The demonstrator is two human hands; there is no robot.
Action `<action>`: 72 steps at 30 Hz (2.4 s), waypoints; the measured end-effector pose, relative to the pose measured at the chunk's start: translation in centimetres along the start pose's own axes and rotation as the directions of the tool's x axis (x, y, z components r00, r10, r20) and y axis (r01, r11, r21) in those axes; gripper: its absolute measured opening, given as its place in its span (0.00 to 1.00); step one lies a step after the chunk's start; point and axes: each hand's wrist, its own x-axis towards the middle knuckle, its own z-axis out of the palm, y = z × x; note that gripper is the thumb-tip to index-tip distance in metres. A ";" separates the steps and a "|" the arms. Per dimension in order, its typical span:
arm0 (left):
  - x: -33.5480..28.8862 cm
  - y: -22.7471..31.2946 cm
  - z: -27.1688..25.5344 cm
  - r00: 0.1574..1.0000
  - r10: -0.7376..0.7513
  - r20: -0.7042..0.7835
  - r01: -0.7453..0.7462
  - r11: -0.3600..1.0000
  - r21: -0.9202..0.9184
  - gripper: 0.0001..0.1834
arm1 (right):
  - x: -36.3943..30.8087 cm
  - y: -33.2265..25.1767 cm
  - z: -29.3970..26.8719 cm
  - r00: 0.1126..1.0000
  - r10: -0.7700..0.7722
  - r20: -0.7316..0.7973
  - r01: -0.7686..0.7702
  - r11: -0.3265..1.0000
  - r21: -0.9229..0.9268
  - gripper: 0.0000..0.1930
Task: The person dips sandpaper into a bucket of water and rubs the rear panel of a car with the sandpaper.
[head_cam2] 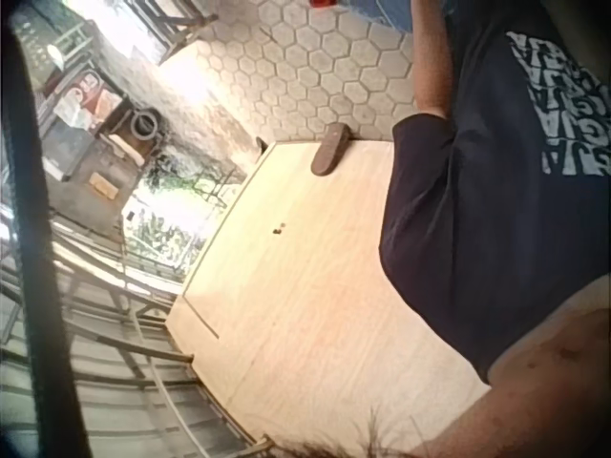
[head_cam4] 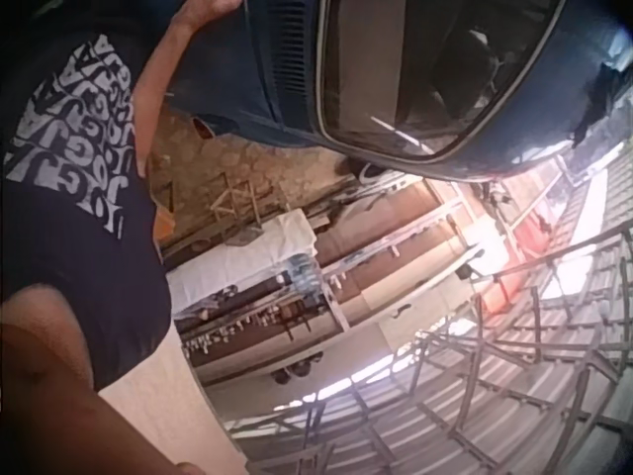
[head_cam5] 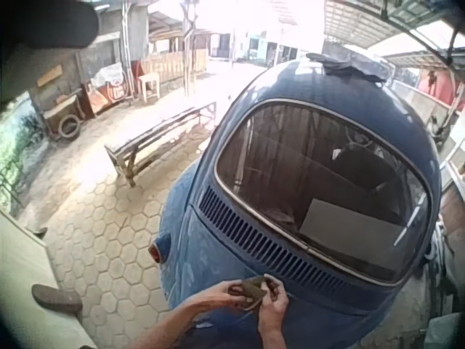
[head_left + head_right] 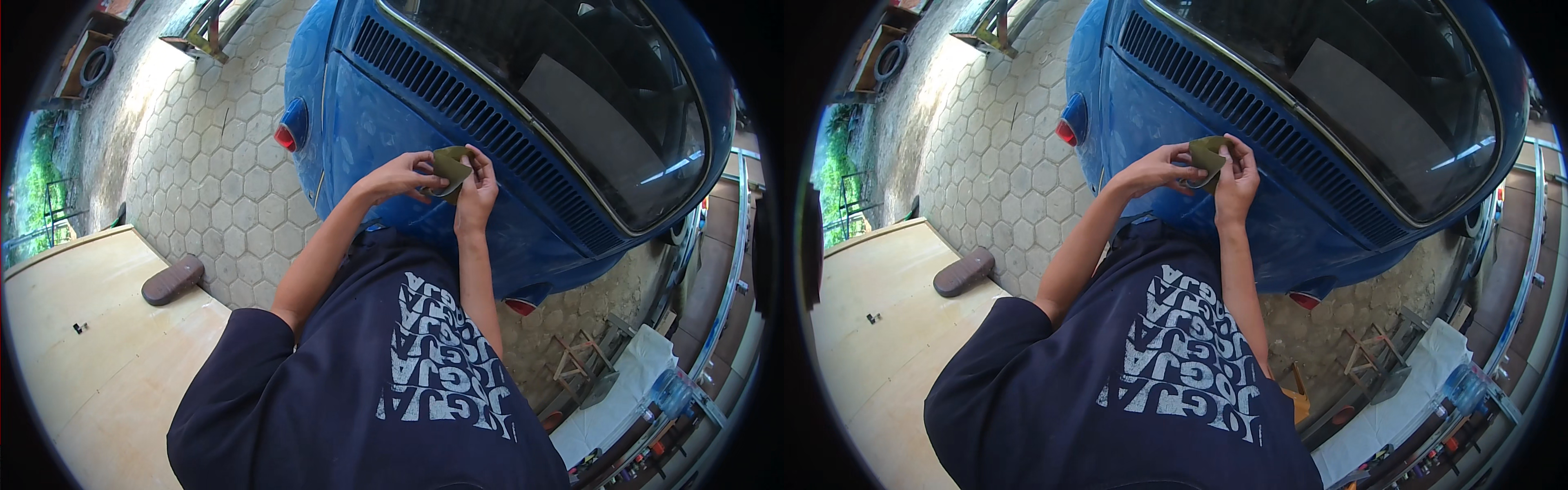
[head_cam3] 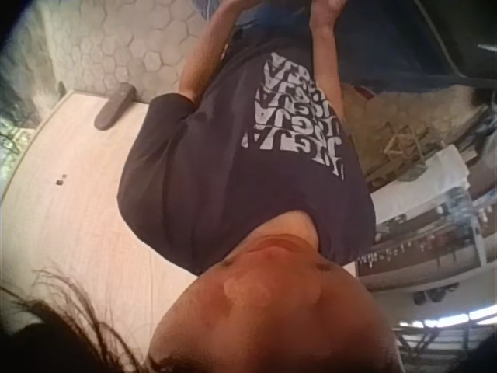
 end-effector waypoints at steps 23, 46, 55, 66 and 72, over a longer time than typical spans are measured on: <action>-0.3 -0.7 0.0 0.851 0.004 -0.524 -0.207 0.922 -0.329 0.24 | -0.1 -3.6 -2.2 0.906 -0.375 0.194 0.417 0.719 -0.557 0.18; -0.3 0.3 -0.1 0.787 0.505 -0.356 -0.262 0.794 0.548 0.17 | 0.7 -2.2 -5.4 0.986 -0.146 0.076 0.163 0.926 -0.342 0.09; 0.9 -0.4 0.8 0.906 0.375 -0.193 -0.364 0.927 0.091 0.33 | 0.6 -2.2 -4.3 0.992 0.026 -0.126 -0.041 0.992 -0.121 0.15; 0.9 1.1 2.3 0.788 0.537 -0.302 -0.435 0.832 0.345 0.26 | -0.3 -3.6 -3.5 0.982 0.013 -0.191 -0.051 0.978 -0.200 0.21; 0.3 1.3 3.1 0.769 0.550 -0.325 -0.435 0.823 0.365 0.31 | -0.6 -4.6 -3.3 0.982 0.089 -0.166 -0.101 0.993 -0.063 0.27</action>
